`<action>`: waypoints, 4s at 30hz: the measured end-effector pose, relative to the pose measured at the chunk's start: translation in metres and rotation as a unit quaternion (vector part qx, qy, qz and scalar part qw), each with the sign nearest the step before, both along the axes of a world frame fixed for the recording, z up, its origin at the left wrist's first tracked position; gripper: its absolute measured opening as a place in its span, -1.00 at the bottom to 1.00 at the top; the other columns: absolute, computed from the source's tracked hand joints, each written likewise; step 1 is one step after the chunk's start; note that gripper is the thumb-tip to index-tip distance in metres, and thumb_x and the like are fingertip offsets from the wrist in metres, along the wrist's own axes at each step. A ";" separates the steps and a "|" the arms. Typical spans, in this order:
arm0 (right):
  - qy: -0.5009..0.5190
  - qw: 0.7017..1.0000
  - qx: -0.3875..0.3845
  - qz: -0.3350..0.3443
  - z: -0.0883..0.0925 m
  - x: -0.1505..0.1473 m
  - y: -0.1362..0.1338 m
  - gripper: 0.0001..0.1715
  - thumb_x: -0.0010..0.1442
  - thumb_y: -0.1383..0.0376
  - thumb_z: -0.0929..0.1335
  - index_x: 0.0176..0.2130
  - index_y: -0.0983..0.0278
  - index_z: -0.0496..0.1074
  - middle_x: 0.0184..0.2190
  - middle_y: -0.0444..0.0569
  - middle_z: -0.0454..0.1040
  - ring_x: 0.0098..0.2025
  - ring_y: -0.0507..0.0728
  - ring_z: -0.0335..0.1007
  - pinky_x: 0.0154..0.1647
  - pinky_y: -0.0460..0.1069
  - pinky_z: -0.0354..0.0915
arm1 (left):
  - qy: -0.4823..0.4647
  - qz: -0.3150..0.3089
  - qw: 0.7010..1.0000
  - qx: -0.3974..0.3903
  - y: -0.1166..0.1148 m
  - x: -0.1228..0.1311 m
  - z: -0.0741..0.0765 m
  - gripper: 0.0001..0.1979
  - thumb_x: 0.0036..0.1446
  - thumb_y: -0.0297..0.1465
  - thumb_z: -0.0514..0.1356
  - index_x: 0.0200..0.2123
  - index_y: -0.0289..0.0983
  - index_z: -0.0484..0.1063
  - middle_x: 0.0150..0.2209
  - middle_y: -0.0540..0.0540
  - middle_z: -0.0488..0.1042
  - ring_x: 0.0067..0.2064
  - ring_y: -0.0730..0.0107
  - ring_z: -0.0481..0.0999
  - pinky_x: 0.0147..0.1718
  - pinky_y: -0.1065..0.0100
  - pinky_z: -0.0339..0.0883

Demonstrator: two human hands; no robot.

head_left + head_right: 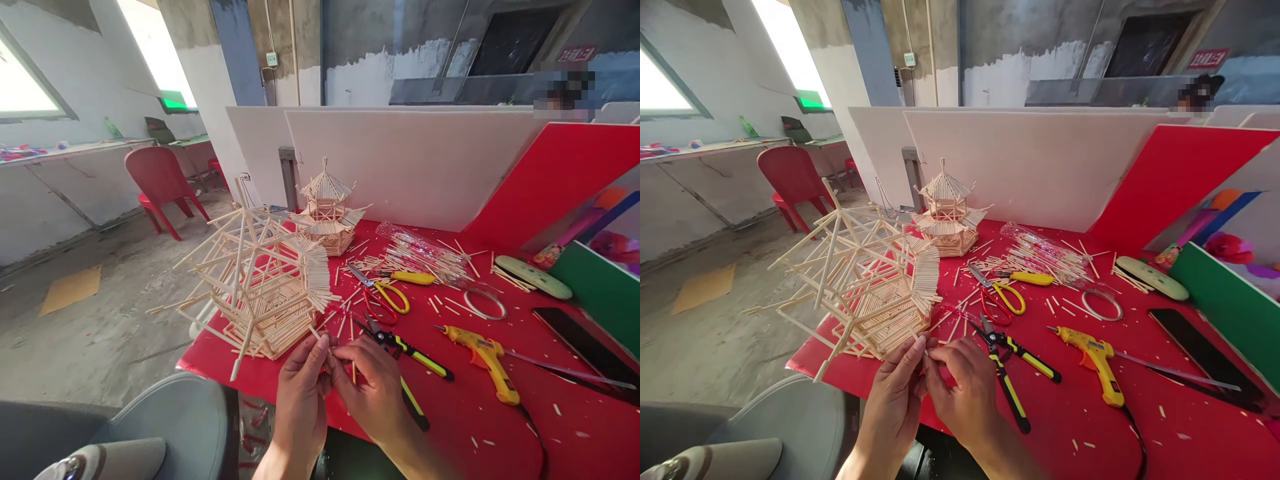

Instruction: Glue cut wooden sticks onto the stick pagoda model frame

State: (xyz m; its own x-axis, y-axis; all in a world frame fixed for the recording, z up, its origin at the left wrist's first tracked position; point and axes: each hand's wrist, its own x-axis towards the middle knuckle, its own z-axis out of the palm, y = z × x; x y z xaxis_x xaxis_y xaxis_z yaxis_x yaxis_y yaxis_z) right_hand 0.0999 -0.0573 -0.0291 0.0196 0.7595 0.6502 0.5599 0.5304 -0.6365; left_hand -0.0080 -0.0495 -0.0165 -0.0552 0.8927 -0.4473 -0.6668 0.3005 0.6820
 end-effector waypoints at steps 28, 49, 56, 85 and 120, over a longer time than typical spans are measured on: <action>0.170 0.912 -0.354 0.119 -0.023 0.113 -0.078 -0.51 0.25 0.29 0.12 0.00 0.29 0.48 -0.49 0.00 0.52 -0.34 0.13 0.54 -0.26 0.00 0.37 | 0.167 -0.145 0.966 0.131 -0.014 0.008 -0.005 -0.61 -0.07 -0.13 0.42 -0.30 -0.31 0.54 -0.53 0.00 0.45 -0.58 0.58 0.27 -0.63 0.53 0.08; -0.174 0.945 -0.278 0.007 -0.011 0.091 -0.063 -0.13 0.04 0.38 0.35 0.31 0.20 0.10 0.22 0.17 0.32 0.27 0.35 0.23 0.23 0.29 0.25 | 0.354 -0.183 0.878 0.264 -0.016 -0.002 0.002 -0.69 0.20 -0.20 0.21 -0.50 -0.25 0.48 -0.63 0.02 0.30 -0.60 0.46 0.20 -0.58 0.43 0.05; -0.165 0.958 -0.236 0.005 -0.012 0.089 -0.061 -0.23 -0.03 0.40 0.34 0.19 0.24 0.21 0.05 0.15 0.46 0.08 0.33 0.42 0.07 0.23 0.38 | 0.370 -0.190 0.864 0.283 -0.018 -0.001 0.004 -0.70 0.22 -0.26 0.19 -0.53 -0.24 0.48 -0.56 -0.07 0.40 -0.54 0.41 0.26 -0.56 0.43 0.08; -0.169 0.954 -0.246 0.024 -0.031 0.114 -0.067 -0.13 -0.07 0.39 0.35 0.24 0.26 0.18 0.20 0.25 0.34 0.24 0.44 0.26 0.15 0.30 0.29 | 0.040 -0.432 0.897 0.091 -0.003 0.003 0.010 -0.72 -0.06 -0.19 0.41 -0.42 -0.29 0.52 -0.67 0.03 0.36 -0.80 0.74 -0.09 -0.80 0.50 -0.27; 0.012 0.995 -0.094 -0.020 0.013 0.019 -0.011 -0.85 0.28 0.19 0.37 -0.21 0.19 0.52 -0.38 -0.09 0.57 -0.36 0.07 0.49 -0.31 -0.08 0.36 | -0.110 -0.081 0.991 -0.012 0.012 -0.010 0.015 -0.80 -0.05 -0.47 0.45 -0.33 -0.30 0.52 -0.33 -0.08 0.61 -0.34 0.40 0.59 -0.33 0.42 0.50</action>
